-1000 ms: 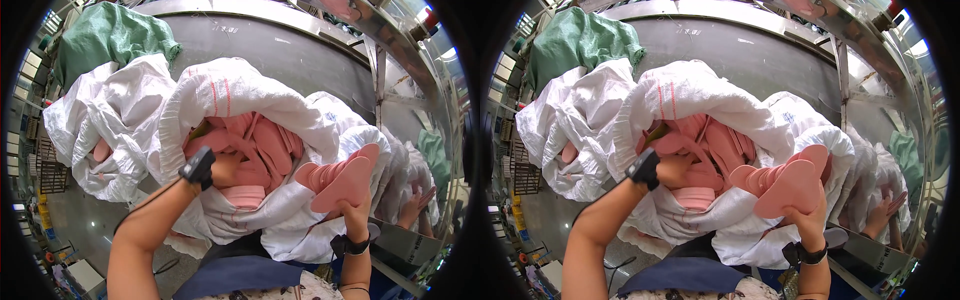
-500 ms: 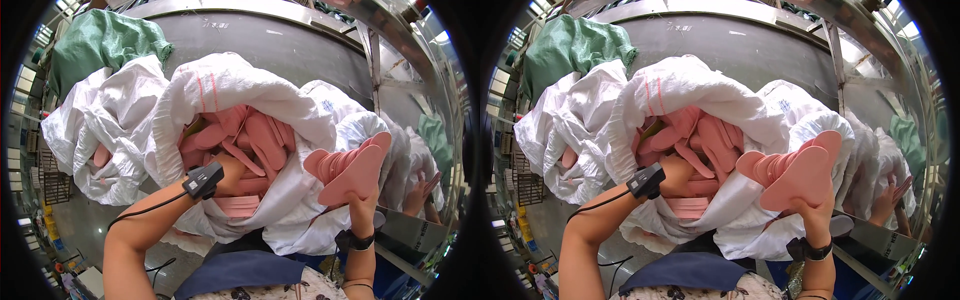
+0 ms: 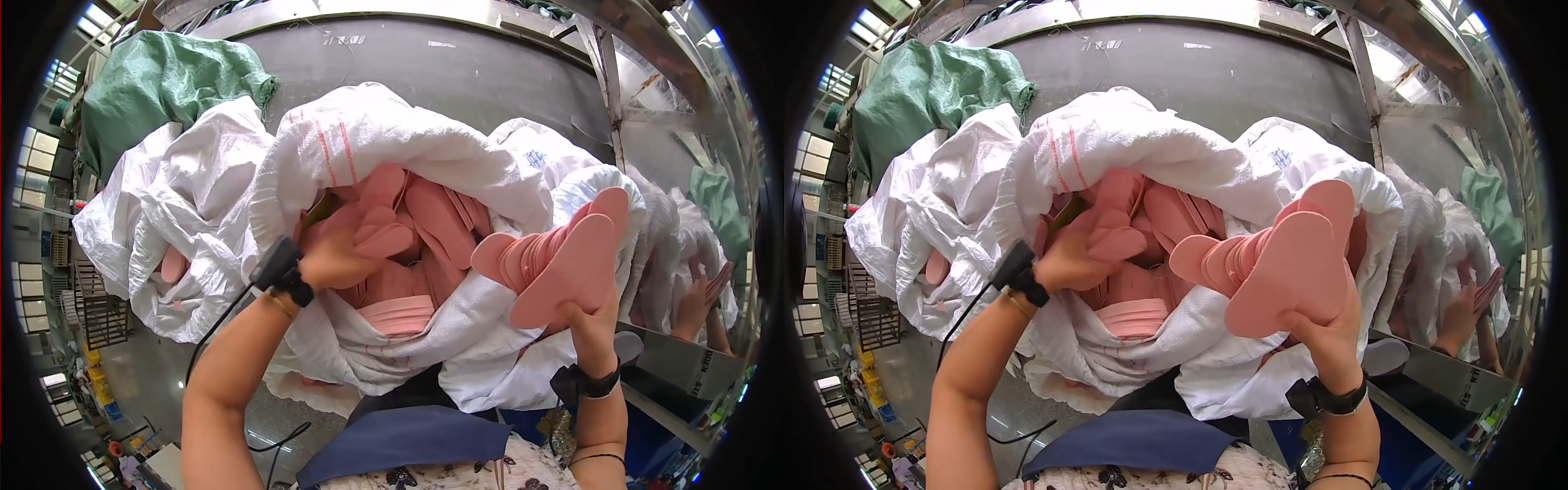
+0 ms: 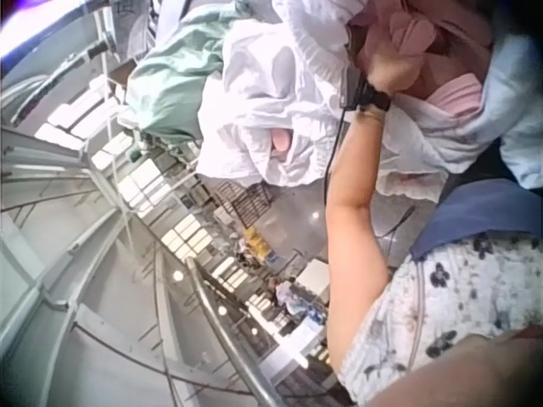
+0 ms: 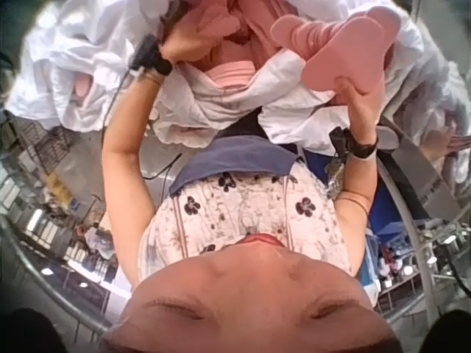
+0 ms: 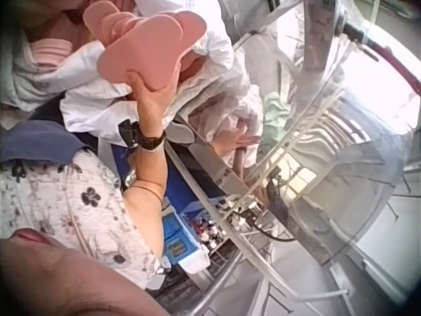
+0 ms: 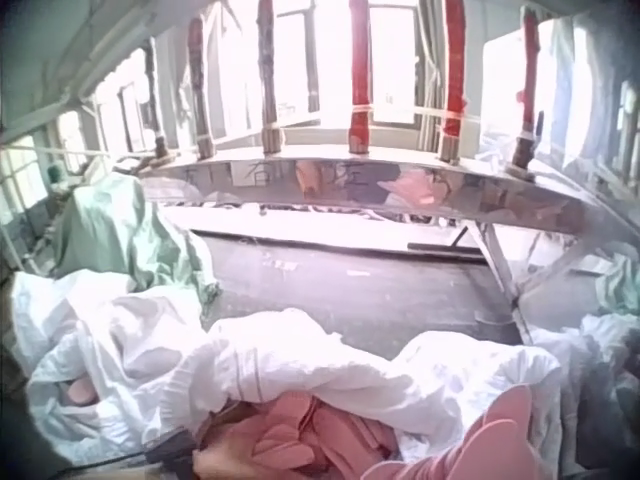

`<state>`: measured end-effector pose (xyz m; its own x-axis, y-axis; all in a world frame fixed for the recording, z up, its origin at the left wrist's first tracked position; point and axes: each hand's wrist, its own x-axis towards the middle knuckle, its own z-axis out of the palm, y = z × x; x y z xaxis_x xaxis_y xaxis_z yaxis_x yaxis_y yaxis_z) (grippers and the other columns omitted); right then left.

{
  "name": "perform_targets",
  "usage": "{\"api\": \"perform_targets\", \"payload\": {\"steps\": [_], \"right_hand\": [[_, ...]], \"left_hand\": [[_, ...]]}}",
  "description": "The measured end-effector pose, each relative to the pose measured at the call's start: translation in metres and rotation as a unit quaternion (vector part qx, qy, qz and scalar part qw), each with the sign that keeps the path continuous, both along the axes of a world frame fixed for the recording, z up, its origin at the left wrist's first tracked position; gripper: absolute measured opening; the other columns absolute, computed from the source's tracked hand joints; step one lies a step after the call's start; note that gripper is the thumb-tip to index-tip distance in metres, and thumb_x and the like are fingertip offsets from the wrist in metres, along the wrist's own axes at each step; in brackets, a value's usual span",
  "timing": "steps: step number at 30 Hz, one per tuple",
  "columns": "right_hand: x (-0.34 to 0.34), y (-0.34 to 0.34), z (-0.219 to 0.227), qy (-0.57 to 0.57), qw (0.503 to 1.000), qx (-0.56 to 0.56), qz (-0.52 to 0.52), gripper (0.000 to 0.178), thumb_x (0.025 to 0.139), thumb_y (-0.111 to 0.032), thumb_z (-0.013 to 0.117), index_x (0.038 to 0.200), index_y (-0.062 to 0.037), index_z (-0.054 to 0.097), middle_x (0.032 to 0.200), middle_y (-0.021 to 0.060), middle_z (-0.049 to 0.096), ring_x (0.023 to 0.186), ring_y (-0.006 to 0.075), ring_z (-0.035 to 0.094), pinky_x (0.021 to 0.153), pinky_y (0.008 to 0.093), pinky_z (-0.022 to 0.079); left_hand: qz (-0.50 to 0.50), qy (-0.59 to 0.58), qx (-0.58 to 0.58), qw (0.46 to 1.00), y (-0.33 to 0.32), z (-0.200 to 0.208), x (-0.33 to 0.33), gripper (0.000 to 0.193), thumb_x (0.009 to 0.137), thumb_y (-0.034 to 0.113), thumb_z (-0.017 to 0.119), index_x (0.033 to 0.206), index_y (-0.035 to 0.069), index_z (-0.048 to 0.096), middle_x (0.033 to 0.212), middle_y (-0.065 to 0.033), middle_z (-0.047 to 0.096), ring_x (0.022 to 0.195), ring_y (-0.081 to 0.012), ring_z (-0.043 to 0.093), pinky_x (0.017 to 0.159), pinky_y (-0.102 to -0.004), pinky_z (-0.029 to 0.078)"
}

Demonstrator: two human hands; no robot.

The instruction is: Assembling shoe components and soles using an industrial machine and a conveyor belt system.

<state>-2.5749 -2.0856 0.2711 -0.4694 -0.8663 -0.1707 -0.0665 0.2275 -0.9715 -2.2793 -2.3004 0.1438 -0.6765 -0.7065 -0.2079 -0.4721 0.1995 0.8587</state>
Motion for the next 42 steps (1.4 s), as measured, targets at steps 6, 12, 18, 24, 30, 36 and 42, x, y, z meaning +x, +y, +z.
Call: {"api": "perform_targets", "payload": {"steps": [6, 12, 18, 24, 30, 36, 42], "right_hand": [[0.007, -0.021, 0.026, 0.0, 1.0, -0.003, 0.009, 0.065, 0.072, -0.016, 0.082, 0.127, 0.0005, 0.05, 0.112, 0.0046, 0.058, 0.104, 0.0143, 0.057, 0.09, 0.0282, 0.045], [0.098, -0.087, 0.032, -0.064, 0.992, -0.075, 0.082, 0.046, 0.083, -0.013, 0.074, 0.121, 0.0012, 0.052, 0.11, 0.0073, 0.06, 0.102, 0.0134, 0.059, 0.088, 0.0287, 0.047], [0.196, -0.053, -0.017, 0.012, 0.948, -0.058, 0.313, 0.059, 0.084, -0.023, 0.073, 0.129, 0.0014, 0.042, 0.116, 0.0131, 0.058, 0.106, 0.0191, 0.058, 0.091, 0.0332, 0.046], [0.23, -0.019, -0.025, 0.096, 0.915, -0.003, 0.393, 0.054, 0.085, -0.032, 0.069, 0.121, 0.0021, 0.047, 0.111, 0.02, 0.059, 0.104, 0.0273, 0.061, 0.089, 0.036, 0.047], [0.273, 0.005, 0.033, 0.216, 0.823, 0.106, 0.515, 0.063, 0.087, -0.052, 0.059, 0.117, 0.0014, 0.045, 0.096, 0.0288, 0.062, 0.09, 0.0437, 0.063, 0.078, 0.0456, 0.05], [0.191, -0.066, 0.018, 0.392, 0.895, -0.004, 0.212, 0.046, 0.09, -0.042, 0.058, 0.111, -0.0018, 0.053, 0.087, 0.0205, 0.066, 0.081, 0.0362, 0.066, 0.072, 0.0447, 0.05], [0.051, -0.121, -0.06, 0.551, 0.798, 0.22, 0.11, 0.064, 0.084, -0.053, 0.061, 0.102, 0.0086, 0.06, 0.1, 0.0302, 0.065, 0.097, 0.0442, 0.063, 0.085, 0.0476, 0.049]], "left_hand": [[0.131, 0.124, 0.122, 0.976, -0.026, 0.069, 0.002, 0.049, 0.076, 0.016, 0.077, 0.118, -0.003, 0.06, 0.107, -0.011, 0.067, 0.097, -0.0187, 0.064, 0.086, -0.0287, 0.05], [0.303, 0.293, 0.334, 0.843, 0.029, 0.101, 0.026, 0.039, 0.093, 0.036, 0.063, 0.109, 0.0, 0.059, 0.094, -0.008, 0.066, 0.083, -0.016, 0.065, 0.075, -0.0296, 0.054], [0.381, 0.507, 0.381, 0.673, 0.146, 0.081, 0.064, 0.072, 0.096, 0.057, 0.042, 0.138, -0.001, 0.041, 0.133, -0.0132, 0.052, 0.121, -0.0232, 0.052, 0.103, -0.0372, 0.041], [0.366, 0.582, 0.444, 0.575, 0.225, 0.069, 0.112, 0.075, 0.095, 0.06, 0.041, 0.141, 0.002, 0.036, 0.136, -0.0125, 0.049, 0.124, -0.0257, 0.05, 0.107, -0.04, 0.038], [0.319, 0.559, 0.45, 0.619, 0.253, 0.056, 0.144, 0.054, 0.091, 0.024, 0.062, 0.135, 0.001, 0.04, 0.127, -0.0127, 0.054, 0.116, -0.0244, 0.054, 0.103, -0.0389, 0.043], [0.318, 0.627, 0.392, 0.593, 0.263, 0.068, 0.139, 0.071, 0.088, 0.02, 0.061, 0.144, -0.003, 0.024, 0.133, -0.023, 0.048, 0.125, -0.0379, 0.049, 0.106, -0.0473, 0.039], [0.245, 0.645, 0.38, 0.616, 0.262, 0.073, 0.142, 0.075, 0.084, 0.026, 0.062, 0.143, -0.002, 0.026, 0.131, -0.0222, 0.048, 0.122, -0.0361, 0.051, 0.104, -0.0475, 0.041]]}}
